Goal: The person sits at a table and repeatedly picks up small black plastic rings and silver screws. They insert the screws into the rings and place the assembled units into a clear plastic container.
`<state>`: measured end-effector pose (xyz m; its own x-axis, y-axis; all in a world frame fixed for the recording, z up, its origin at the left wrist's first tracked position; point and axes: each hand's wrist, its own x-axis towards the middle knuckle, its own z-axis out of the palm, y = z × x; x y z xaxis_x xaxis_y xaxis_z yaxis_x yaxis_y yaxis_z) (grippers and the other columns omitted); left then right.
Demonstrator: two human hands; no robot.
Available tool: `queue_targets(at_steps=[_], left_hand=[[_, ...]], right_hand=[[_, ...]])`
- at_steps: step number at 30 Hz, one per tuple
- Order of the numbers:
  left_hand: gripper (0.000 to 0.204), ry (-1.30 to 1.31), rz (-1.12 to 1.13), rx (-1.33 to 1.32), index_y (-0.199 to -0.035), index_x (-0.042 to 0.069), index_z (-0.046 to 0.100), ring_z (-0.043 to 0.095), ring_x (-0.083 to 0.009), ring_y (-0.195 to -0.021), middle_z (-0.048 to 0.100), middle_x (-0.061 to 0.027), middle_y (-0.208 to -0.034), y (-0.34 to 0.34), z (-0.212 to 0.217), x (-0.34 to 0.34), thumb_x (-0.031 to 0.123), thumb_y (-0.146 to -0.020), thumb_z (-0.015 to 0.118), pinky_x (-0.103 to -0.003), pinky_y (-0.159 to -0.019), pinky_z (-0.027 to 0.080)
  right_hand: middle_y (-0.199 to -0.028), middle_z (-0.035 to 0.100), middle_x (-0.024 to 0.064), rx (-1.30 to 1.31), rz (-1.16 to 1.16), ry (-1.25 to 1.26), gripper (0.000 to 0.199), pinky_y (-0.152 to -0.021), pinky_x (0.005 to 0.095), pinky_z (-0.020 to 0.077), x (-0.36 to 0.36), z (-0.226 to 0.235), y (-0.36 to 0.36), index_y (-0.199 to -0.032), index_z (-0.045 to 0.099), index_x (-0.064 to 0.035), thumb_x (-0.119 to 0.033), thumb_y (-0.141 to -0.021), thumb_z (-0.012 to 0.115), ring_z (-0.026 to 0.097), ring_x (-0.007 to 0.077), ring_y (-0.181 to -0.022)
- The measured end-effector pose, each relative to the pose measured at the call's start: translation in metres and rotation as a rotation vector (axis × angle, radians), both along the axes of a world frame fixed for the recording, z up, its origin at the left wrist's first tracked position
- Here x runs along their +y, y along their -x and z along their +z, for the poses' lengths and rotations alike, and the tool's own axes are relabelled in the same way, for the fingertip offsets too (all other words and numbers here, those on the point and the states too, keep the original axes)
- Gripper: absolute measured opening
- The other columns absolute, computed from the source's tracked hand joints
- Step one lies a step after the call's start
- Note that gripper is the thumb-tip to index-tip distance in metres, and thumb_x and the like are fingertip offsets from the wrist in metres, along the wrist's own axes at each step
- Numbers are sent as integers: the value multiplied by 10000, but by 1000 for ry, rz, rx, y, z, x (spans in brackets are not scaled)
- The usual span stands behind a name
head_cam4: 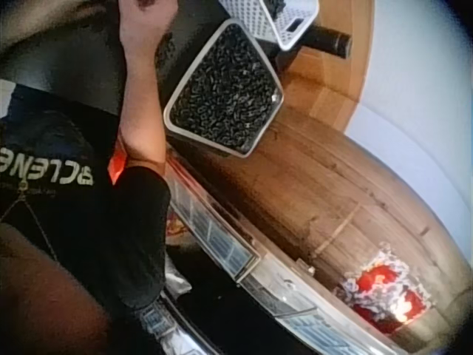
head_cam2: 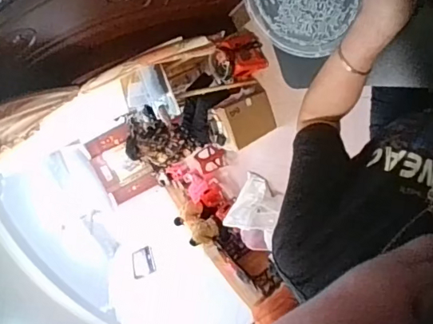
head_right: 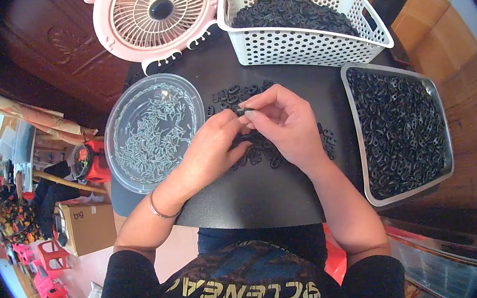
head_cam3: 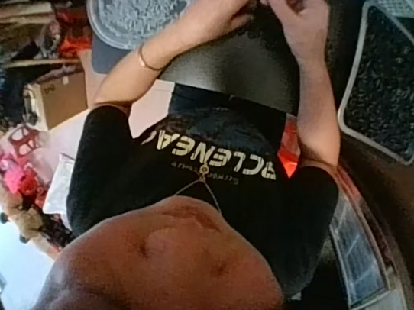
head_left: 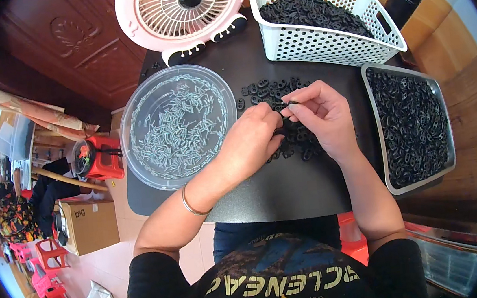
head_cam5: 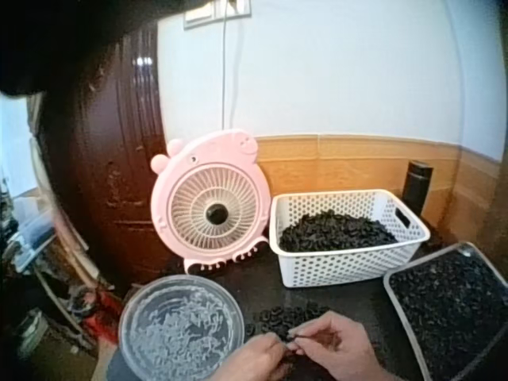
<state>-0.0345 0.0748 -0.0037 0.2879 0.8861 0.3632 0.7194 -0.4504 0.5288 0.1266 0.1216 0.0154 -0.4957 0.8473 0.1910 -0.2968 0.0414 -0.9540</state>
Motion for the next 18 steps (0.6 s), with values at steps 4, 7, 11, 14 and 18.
queue_targets(at_steps=[4, 7, 11, 14, 18], left_hand=[[221, 273, 12, -232, -907, 5, 557, 571, -170, -679, 560, -75, -754, 5, 13, 0, 2, -704, 643, -276, -620, 460], [168, 477, 31, -671, -912, 10, 550, 572, -92, -687, 593, -41, -759, 12, 19, 1, 10, -761, 623, -218, -604, 459], [120, 548, -42, -1143, -927, 21, 552, 595, -103, -742, 617, -55, -838, 18, 15, 6, 23, -813, 586, -197, -653, 488], [131, 618, -70, -1334, -954, 22, 552, 612, -130, -789, 617, -61, -875, 18, 14, 6, 19, -824, 570, -216, -705, 508], [151, 646, -82, -1440, -980, 24, 551, 621, -153, -816, 615, -66, -892, 18, 12, 5, 10, -830, 556, -237, -740, 520]], right_hand=[[-978, 572, 97, -15, -33, -79, 131, -795, 257, 486, 2, -7, -1, -890, 565, 20, 68, -769, 582, 586, 140, -870], [-991, 564, 98, -15, -19, -92, 151, -797, 254, 485, 1, -6, -2, -890, 577, 18, 72, -752, 603, 581, 136, -872], [-980, 563, 83, -50, -32, -153, 157, -788, 244, 481, 0, -9, 0, -892, 578, 11, 69, -750, 608, 576, 119, -855], [-936, 573, 57, -28, -31, -81, 147, -756, 228, 474, -2, -7, 3, -885, 577, -3, 59, -755, 607, 571, 97, -827], [-844, 587, 21, -92, -59, -67, 139, -712, 208, 460, -3, -8, 3, -889, 570, -20, 44, -769, 597, 567, 70, -782]])
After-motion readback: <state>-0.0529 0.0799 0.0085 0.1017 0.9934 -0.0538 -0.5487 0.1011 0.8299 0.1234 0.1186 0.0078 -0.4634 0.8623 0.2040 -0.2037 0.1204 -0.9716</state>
